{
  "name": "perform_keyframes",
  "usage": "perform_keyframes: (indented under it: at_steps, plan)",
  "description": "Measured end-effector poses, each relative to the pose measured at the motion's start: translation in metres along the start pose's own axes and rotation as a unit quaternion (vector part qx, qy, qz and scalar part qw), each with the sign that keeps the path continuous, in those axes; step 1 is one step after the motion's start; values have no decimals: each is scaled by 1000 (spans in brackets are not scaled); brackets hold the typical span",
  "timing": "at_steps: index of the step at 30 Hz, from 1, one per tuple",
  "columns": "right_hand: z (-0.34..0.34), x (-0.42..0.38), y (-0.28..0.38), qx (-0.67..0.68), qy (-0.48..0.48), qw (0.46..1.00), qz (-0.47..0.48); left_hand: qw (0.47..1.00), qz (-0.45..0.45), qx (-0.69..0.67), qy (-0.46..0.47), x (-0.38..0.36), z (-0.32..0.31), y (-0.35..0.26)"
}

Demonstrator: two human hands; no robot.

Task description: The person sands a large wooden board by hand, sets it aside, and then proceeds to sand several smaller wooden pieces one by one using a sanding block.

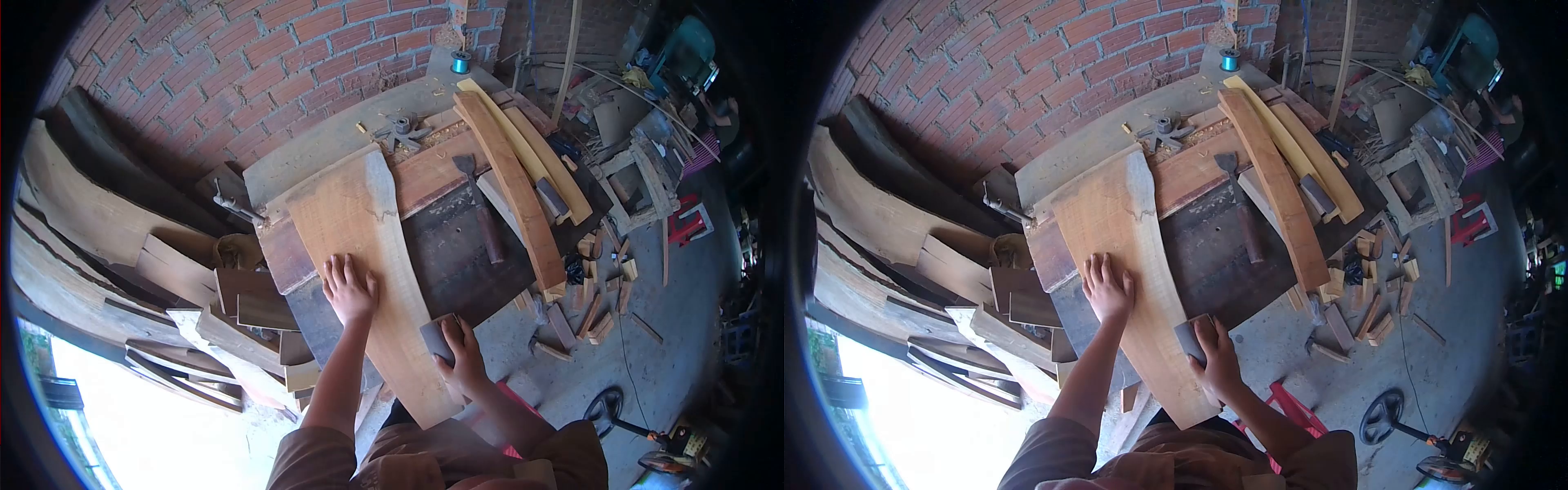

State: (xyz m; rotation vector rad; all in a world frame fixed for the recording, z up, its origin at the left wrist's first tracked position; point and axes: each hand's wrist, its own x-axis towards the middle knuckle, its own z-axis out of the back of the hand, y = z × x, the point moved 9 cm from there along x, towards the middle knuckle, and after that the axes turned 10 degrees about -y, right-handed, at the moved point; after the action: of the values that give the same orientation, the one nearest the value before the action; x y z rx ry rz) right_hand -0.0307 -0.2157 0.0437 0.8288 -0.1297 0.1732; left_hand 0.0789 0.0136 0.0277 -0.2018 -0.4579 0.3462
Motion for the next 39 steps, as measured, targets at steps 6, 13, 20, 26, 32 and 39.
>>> perform_keyframes:
  at_steps: [6, 13, 20, 26, 32, 39]
  plan:
    - [6, -13, 5, -39, 23, 999, -2, 1000, 8, -9, 7, -1, 0, 3]
    - [-54, 176, 15, -59, -66, 996, -1, 1000, 15, 0, 21, 1, 2, 1]
    - [-37, 148, 4, -36, -57, 997, 25, 1000, 8, -1, 9, 0, 1, 1]
    - [18, -61, -1, -64, 10, 998, 8, 1000, 7, -3, -2, 1, 0, 1]
    - [16, -57, 6, -62, 10, 998, 32, 1000, 9, -2, 1, 1, 0, 2]
    - [-43, 146, 23, -106, -56, 993, 19, 1000, 6, -1, 2, 1, 1, 0]
